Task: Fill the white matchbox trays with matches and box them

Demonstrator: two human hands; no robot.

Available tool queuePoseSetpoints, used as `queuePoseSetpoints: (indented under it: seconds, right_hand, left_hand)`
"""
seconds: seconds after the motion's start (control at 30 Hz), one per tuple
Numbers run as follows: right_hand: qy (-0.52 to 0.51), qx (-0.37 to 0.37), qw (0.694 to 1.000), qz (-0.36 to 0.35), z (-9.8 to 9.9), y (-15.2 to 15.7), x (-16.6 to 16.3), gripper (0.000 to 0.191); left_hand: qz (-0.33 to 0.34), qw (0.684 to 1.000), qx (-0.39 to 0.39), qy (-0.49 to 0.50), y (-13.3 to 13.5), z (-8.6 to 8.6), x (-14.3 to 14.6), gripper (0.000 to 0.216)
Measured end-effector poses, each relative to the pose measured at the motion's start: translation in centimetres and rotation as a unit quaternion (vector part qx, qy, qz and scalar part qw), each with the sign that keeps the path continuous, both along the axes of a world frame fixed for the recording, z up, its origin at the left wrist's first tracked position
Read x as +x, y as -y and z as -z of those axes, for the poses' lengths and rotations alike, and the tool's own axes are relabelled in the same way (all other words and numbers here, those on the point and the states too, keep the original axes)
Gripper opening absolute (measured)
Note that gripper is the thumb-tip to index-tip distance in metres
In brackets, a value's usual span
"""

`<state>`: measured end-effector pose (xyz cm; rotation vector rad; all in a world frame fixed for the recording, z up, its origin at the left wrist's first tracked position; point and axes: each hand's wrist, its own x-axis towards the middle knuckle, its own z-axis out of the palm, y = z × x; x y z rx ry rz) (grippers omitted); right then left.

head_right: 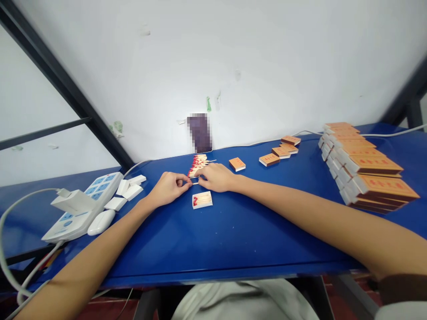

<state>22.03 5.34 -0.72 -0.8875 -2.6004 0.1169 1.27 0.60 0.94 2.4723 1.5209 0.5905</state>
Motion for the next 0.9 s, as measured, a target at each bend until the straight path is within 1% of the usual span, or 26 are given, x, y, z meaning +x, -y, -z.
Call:
queuePoseSetpoints:
  seconds: [0.17,0.3,0.4,0.53,0.77,0.83,0.9]
  right_hand:
    - [-0.012,0.001,1.000,0.000,0.0,0.0,0.0,0.031]
    - [-0.005,0.003,1.000,0.004,0.1,0.0,0.0,0.033]
    - [-0.007,0.002,1.000,0.000,0.1,-0.1,0.0,0.033]
    - [-0.015,-0.002,1.000,-0.007,0.0,-0.1,0.0,0.031]
    - [-0.019,0.003,1.000,-0.019,0.0,0.0,0.0,0.029]
    - [-0.018,0.006,1.000,-0.014,0.0,0.0,0.0,0.030]
    - [-0.019,0.010,1.000,0.006,0.0,0.0,0.0,0.034]
  left_hand:
    - [-0.004,1.000,0.005,0.020,0.0,0.1,0.0,0.021]
    - [-0.048,0.997,0.020,0.065,-0.5,0.4,-0.4,0.024]
    - [-0.065,0.996,0.028,0.061,-0.9,0.6,-0.9,0.022]
    - [-0.050,0.998,0.022,0.039,-1.3,0.9,-1.2,0.021]
    - [-0.026,0.999,0.010,0.032,-1.4,1.1,-1.4,0.023]
    - [-0.026,0.999,0.011,0.031,-1.3,1.1,-1.4,0.024]
    - [-0.025,0.999,0.013,0.032,-1.3,1.1,-1.4,0.024]
